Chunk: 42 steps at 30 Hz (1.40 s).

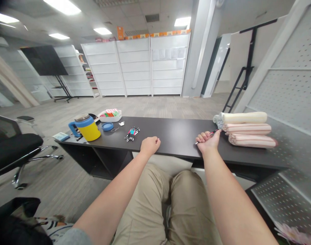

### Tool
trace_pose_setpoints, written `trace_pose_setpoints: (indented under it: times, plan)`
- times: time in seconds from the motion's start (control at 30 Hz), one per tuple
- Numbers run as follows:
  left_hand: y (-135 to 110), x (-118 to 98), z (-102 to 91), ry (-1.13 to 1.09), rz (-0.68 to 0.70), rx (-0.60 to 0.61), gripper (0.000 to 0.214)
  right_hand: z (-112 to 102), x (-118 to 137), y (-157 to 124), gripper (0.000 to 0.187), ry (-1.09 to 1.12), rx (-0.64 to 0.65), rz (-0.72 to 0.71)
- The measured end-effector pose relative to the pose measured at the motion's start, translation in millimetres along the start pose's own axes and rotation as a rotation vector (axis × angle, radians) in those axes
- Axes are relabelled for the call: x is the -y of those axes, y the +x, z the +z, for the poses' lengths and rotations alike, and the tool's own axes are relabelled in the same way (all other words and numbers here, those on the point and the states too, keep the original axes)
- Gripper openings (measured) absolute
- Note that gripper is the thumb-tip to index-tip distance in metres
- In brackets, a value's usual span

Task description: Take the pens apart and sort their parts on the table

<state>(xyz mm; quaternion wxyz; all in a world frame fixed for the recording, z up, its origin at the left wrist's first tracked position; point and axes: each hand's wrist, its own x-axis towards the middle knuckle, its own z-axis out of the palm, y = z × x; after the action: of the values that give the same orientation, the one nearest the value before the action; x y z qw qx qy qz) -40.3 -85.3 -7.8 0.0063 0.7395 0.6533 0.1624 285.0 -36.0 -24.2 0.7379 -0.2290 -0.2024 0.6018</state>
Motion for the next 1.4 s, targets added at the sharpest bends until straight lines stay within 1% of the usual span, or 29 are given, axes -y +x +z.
trace_pose_setpoints:
  times: [0.23, 0.33, 0.47, 0.53, 0.67, 0.77, 0.97, 1.07, 1.2, 1.3, 1.33, 1.4]
  plan:
    - [5, 1, -3.9, -0.009, -0.009, 0.036, 0.038, -2, -1, 4, 0.066, -0.029, -0.004, 0.012]
    - [8, 0, -4.5, -0.007, -0.019, 0.044, 0.037, -1, -2, 4, 0.066, -0.064, 0.036, 0.013]
    - [10, -1, -3.9, 0.009, -0.029, 0.049, 0.038, 4, -7, 4, 0.065, -0.182, 0.114, 0.011]
    - [10, -1, -3.4, 0.018, -0.029, 0.05, 0.039, 7, -11, 5, 0.065, -0.237, 0.128, 0.017]
    - [8, -2, -2.3, 0.027, -0.02, 0.052, 0.039, 12, -19, 9, 0.06, -0.317, 0.104, 0.035]
    - [4, -3, -1.7, 0.029, 0.007, 0.049, 0.039, 13, -23, 9, 0.054, -0.349, 0.08, 0.002]
    - [5, -1, 0.3, 0.037, 0.102, 0.06, 0.038, 13, -35, 6, 0.04, -0.377, 0.05, -0.079]
    - [8, 1, 0.5, 0.027, 0.16, 0.079, 0.041, 14, -39, 5, 0.036, -0.428, 0.047, -0.106]
    - [3, 4, -0.4, -0.03, 0.314, 0.119, 0.049, 19, -41, 6, 0.037, -0.557, 0.041, -0.134]
    - [-4, 6, 1.4, -0.003, 0.526, 0.137, 0.065, 22, -43, 8, 0.039, -0.656, 0.019, -0.142]
    - [-4, 6, 1.8, 0.015, 0.553, 0.142, 0.066, 23, -44, 9, 0.039, -0.686, 0.012, -0.138]
    - [-2, 6, -0.1, 0.008, 0.548, 0.16, 0.068, 24, -47, 9, 0.039, -0.735, 0.0, -0.124]
